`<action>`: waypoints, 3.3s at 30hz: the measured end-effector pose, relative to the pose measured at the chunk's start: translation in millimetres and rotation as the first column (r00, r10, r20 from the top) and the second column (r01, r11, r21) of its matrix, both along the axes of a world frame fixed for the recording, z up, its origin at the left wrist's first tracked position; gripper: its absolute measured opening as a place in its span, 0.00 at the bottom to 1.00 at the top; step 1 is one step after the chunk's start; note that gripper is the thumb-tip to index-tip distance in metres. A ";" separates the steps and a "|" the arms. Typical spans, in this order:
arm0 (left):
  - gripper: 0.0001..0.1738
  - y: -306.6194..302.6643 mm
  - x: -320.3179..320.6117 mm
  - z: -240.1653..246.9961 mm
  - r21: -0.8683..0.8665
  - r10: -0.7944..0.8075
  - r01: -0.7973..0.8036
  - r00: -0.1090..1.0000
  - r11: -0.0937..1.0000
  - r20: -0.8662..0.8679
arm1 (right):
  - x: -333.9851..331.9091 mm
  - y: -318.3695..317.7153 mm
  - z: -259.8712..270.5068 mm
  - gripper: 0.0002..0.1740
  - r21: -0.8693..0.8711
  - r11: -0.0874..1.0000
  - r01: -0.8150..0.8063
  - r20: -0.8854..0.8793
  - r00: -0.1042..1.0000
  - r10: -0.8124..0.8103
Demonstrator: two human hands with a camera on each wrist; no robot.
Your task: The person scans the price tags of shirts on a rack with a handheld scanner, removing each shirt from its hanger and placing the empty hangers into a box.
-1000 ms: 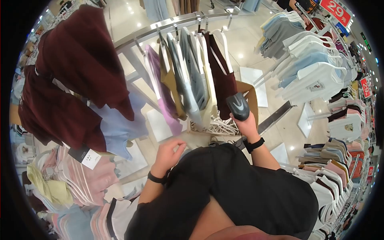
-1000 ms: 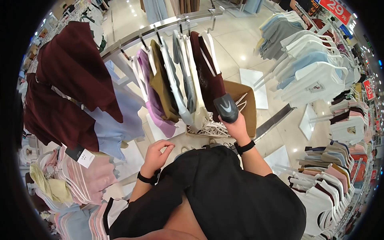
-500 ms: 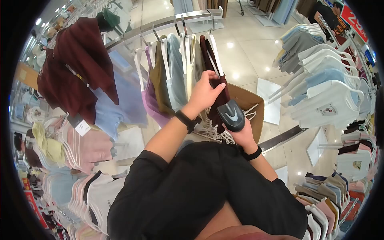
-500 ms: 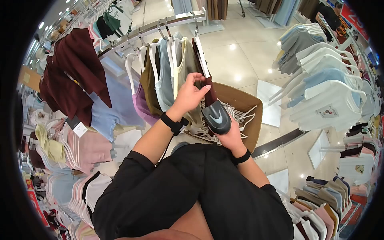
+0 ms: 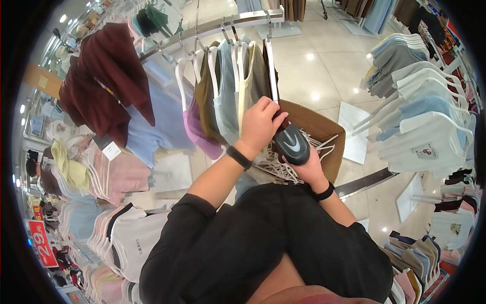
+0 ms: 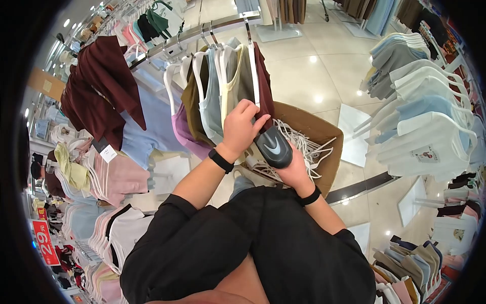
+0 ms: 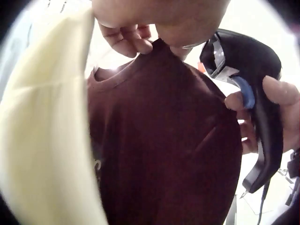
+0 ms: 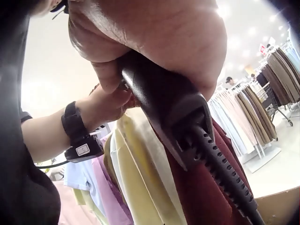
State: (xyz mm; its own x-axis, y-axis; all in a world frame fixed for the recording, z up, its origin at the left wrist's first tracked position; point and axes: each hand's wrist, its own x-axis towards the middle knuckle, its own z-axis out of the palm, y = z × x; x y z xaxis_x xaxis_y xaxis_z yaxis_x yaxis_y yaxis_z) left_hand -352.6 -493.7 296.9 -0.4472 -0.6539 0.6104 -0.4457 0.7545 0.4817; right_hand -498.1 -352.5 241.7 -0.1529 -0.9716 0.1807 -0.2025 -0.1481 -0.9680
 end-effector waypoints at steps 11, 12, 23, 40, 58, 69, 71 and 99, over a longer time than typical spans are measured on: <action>0.24 34.0 13.5 -60.0 0.296 0.103 -0.034 0.970 0.955 -0.222 | -7.9 17.4 -16.2 0.23 0.058 0.998 0.000 0.095 0.995 -0.005; 0.25 36.2 8.9 -62.0 0.338 0.112 0.005 0.939 0.941 -0.326 | -9.5 18.0 -15.9 0.24 0.071 0.997 0.009 0.098 0.995 -0.016; 0.19 40.1 10.9 -62.8 0.450 0.022 0.010 0.998 0.893 -0.065 | -17.3 11.8 -26.0 0.23 0.108 0.993 0.053 0.107 0.992 -0.065; 0.17 30.4 -0.8 -76.0 0.576 -0.020 0.033 0.999 0.817 -0.029 | -8.6 26.2 -42.3 0.24 0.113 0.994 0.007 0.144 0.989 -0.023; 0.17 48.9 21.2 -122.4 0.741 -0.157 0.173 0.983 0.649 -0.092 | -12.9 25.4 -40.7 0.21 0.080 0.990 0.113 0.179 0.976 -0.126; 0.60 75.4 23.4 -135.0 0.638 -0.609 0.527 0.785 0.562 -0.112 | -16.1 48.4 21.4 0.29 0.108 0.993 -0.047 0.277 0.961 0.015; 0.55 86.4 18.1 -108.7 0.715 -0.603 0.574 0.752 0.398 -0.268 | -22.7 57.4 39.3 0.39 0.083 0.991 -0.105 0.345 0.936 0.070; 0.30 -11.5 4.2 177.0 -0.180 -0.612 0.598 0.790 0.781 -0.035 | -74.5 109.0 33.3 0.36 0.074 0.995 0.074 0.430 0.897 -0.099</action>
State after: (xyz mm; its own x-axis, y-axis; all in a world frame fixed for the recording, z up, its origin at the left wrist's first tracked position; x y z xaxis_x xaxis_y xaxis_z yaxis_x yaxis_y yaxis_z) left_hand -348.4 -505.2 473.9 -0.6604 -0.1632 0.7330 0.1647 0.9209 0.3534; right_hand -572.7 -243.5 275.0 -0.2880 -0.9573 0.0254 0.2282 -0.0943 -0.9690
